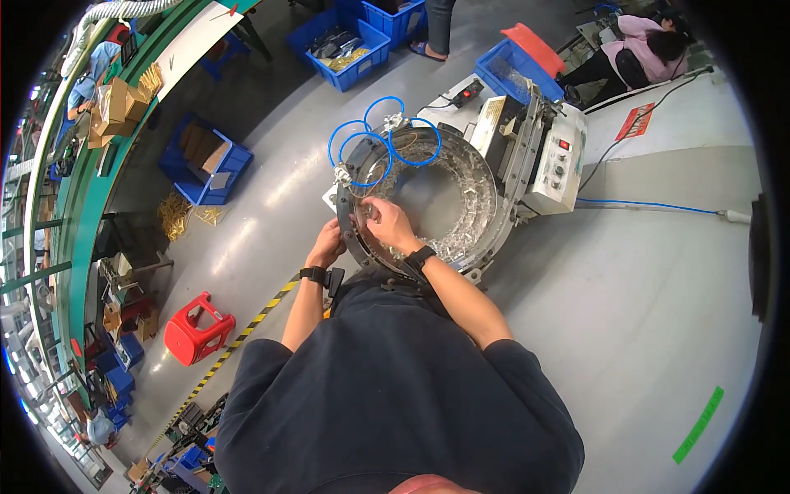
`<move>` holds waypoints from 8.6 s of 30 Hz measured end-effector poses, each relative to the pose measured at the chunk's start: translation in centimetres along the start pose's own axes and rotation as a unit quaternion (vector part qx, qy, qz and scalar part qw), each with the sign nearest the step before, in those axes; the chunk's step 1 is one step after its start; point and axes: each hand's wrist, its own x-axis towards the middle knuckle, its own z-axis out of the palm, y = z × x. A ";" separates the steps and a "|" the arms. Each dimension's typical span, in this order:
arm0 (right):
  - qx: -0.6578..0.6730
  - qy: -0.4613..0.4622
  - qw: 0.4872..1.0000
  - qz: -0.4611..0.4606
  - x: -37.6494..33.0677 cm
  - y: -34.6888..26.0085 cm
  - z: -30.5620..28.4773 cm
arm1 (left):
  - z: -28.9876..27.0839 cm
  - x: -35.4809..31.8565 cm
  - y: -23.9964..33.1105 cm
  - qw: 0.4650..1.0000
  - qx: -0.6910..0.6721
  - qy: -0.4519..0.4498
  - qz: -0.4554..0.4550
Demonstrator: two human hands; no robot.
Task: The person reaches into a vibrating bowl feeder to pick up small metal components by hand and places them onto the rotating outer track. They guide the components along the track and clear jams to ensure they enter the exit chute.
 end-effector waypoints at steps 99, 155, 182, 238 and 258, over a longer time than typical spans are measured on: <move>-0.052 -0.178 0.980 0.067 -7.9 4.2 -7.0 | 2.1 -2.0 -1.8 0.977 0.152 -0.084 -0.128; -0.113 0.186 0.976 0.016 3.1 3.0 -1.5 | 1.7 -0.3 0.8 0.997 0.027 0.040 0.056; -0.273 0.017 0.961 -0.038 7.3 2.4 -4.5 | 0.6 -1.3 -1.2 0.995 -0.050 0.064 0.058; 0.179 0.029 0.983 0.003 6.5 5.0 -1.1 | 2.0 2.3 0.7 0.994 -0.086 0.031 0.055; -0.103 0.033 0.990 -0.090 2.7 1.7 0.3 | -0.9 2.1 -1.3 0.999 -0.030 0.020 0.016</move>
